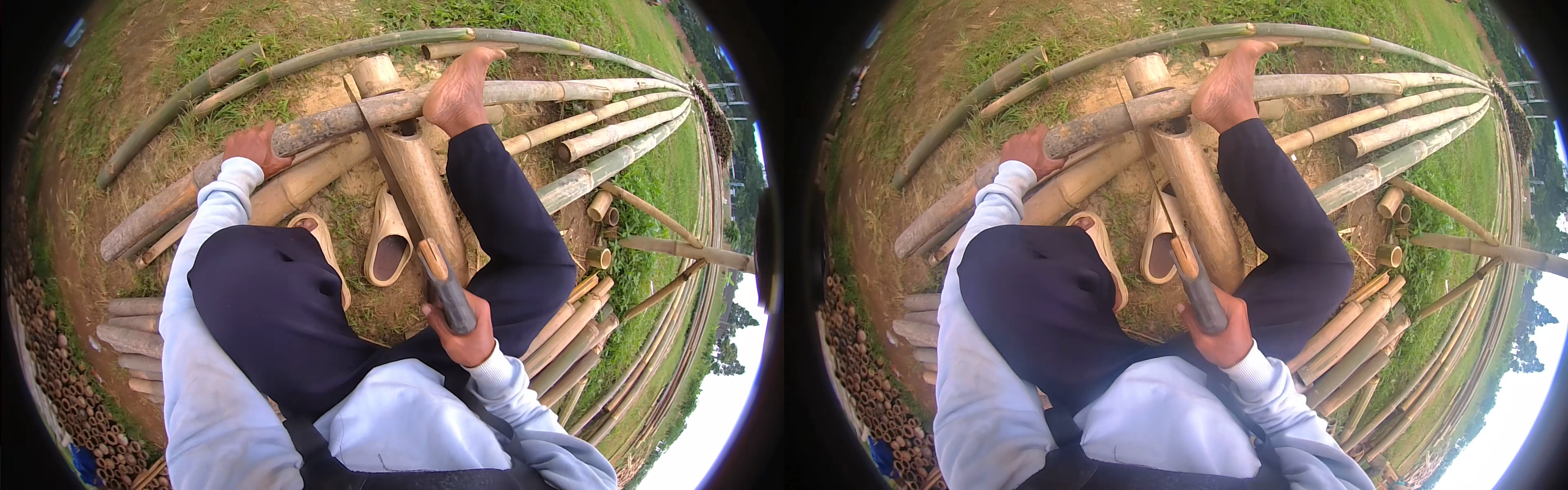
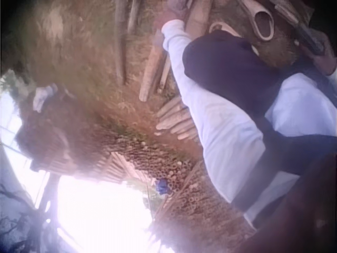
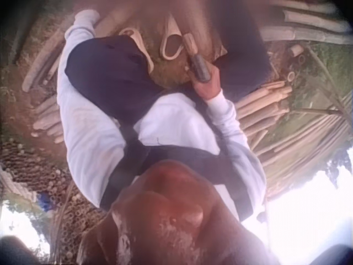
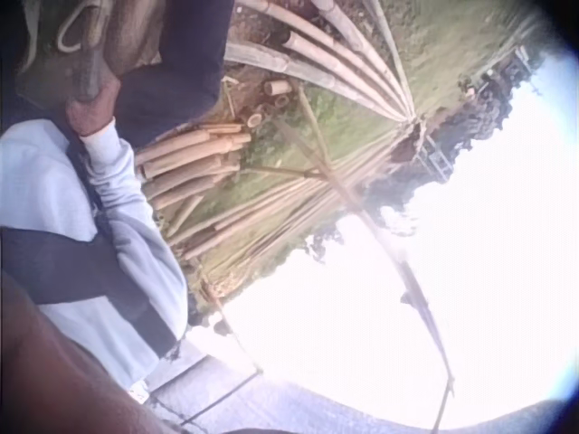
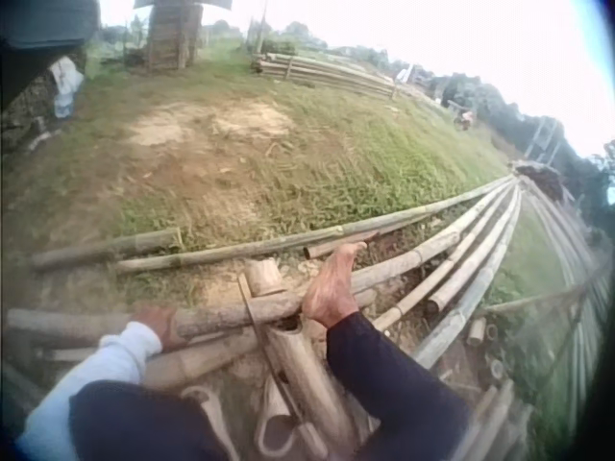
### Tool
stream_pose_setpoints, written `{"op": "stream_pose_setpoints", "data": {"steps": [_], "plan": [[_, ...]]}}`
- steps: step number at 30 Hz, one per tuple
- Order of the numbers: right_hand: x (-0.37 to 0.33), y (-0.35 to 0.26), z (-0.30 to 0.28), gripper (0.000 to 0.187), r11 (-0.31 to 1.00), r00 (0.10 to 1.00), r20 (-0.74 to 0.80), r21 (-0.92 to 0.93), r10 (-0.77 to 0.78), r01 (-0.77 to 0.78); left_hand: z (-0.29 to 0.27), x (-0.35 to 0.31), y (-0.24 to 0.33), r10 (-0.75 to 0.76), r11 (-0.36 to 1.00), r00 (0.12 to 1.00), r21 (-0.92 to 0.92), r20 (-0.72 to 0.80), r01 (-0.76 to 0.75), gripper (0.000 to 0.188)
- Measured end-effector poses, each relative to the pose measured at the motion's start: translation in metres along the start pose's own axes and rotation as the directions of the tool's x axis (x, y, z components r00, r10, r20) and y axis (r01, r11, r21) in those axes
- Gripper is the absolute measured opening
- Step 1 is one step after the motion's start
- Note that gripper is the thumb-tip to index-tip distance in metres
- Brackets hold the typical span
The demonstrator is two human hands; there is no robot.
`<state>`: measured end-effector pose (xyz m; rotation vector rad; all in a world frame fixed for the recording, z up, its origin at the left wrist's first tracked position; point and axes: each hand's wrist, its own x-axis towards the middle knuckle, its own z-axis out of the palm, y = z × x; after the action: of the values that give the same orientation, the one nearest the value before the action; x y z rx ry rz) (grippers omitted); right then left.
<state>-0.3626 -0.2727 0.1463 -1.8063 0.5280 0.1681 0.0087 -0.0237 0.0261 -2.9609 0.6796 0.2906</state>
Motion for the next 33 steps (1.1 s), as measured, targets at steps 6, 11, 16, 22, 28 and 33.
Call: {"op": "stream_pose_setpoints", "data": {"steps": [6, 11, 16, 22, 28, 33], "plan": [[0.055, 0.003, 0.009, 0.034, 0.992, 0.991, -0.103, -0.107, -0.081, 0.07, -0.003, 0.004, 0.007, -0.008, 1.0, 0.998, -0.007, 0.061, 0.008, 0.075], [0.05, -0.001, 0.015, 0.035, 0.995, 0.998, 0.0, -0.076, -0.06, 0.06, -0.002, -0.007, 0.002, -0.016, 0.999, 1.0, 0.039, 0.019, 0.015, 0.076], [0.004, 0.016, -0.008, 0.037, 0.994, 0.996, -0.032, -0.075, -0.087, 0.085, -0.001, 0.001, 0.006, -0.015, 0.999, 0.999, 0.03, 0.044, 0.014, 0.08], [0.094, -0.005, 0.02, 0.028, 0.987, 0.998, 0.015, -0.148, -0.062, 0.063, 0.004, 0.01, 0.0, 0.009, 1.0, 0.995, -0.02, 0.097, -0.007, 0.075], [0.002, 0.024, 0.004, 0.037, 0.998, 0.998, -0.044, -0.038, -0.05, 0.049, 0.001, 0.006, 0.004, 0.003, 1.0, 1.0, -0.03, 0.011, -0.003, 0.077], [0.15, 0.008, 0.044, 0.026, 0.979, 0.977, -0.12, -0.131, -0.175, 0.159, 0.008, 0.007, 0.001, 0.017, 1.0, 1.0, -0.026, -0.018, -0.017, 0.081]]}}
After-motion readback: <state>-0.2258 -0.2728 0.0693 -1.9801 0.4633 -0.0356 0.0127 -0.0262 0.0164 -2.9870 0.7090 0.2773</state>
